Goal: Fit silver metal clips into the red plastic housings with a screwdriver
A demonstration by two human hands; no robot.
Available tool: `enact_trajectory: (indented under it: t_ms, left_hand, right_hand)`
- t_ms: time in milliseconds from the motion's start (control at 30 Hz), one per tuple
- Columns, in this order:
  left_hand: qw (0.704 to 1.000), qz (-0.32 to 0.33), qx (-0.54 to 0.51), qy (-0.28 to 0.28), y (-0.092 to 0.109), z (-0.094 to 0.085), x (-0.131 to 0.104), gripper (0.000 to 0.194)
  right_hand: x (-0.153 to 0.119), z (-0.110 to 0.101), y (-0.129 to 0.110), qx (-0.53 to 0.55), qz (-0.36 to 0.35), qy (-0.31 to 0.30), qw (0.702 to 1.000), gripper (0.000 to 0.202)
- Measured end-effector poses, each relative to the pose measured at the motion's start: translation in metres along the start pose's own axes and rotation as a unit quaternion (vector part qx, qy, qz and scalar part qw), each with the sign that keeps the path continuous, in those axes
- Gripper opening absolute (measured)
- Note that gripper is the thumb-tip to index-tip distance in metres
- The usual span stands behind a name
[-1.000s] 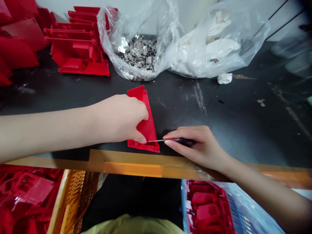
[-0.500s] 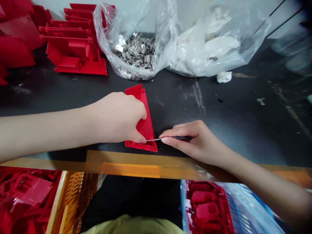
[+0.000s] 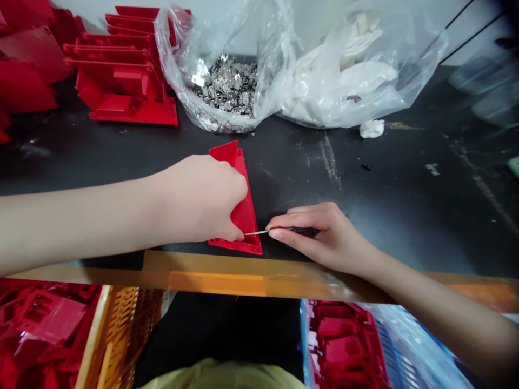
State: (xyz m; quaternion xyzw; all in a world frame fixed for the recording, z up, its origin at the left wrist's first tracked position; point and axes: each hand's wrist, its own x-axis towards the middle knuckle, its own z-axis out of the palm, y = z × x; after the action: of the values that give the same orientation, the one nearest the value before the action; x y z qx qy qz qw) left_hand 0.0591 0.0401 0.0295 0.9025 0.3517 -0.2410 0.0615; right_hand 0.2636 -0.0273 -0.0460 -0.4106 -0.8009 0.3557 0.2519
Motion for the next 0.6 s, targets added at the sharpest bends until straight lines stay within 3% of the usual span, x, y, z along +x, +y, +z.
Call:
enact_trajectory:
  t_ms: [167, 600]
  left_hand:
    - [1.0, 0.002, -0.016, -0.009, -0.0028, -0.0019, 0.001, 0.044]
    - [0.999, -0.002, -0.033, -0.017, -0.0078, -0.0018, 0.0026, 0.042]
  right_hand:
    - [0.0026, -0.0025, -0.0034, 0.005, 0.025, -0.019, 1.0, 0.019]
    - [0.002, -0.0044, 0.0004, 0.017, 0.012, -0.022, 1.0, 0.018]
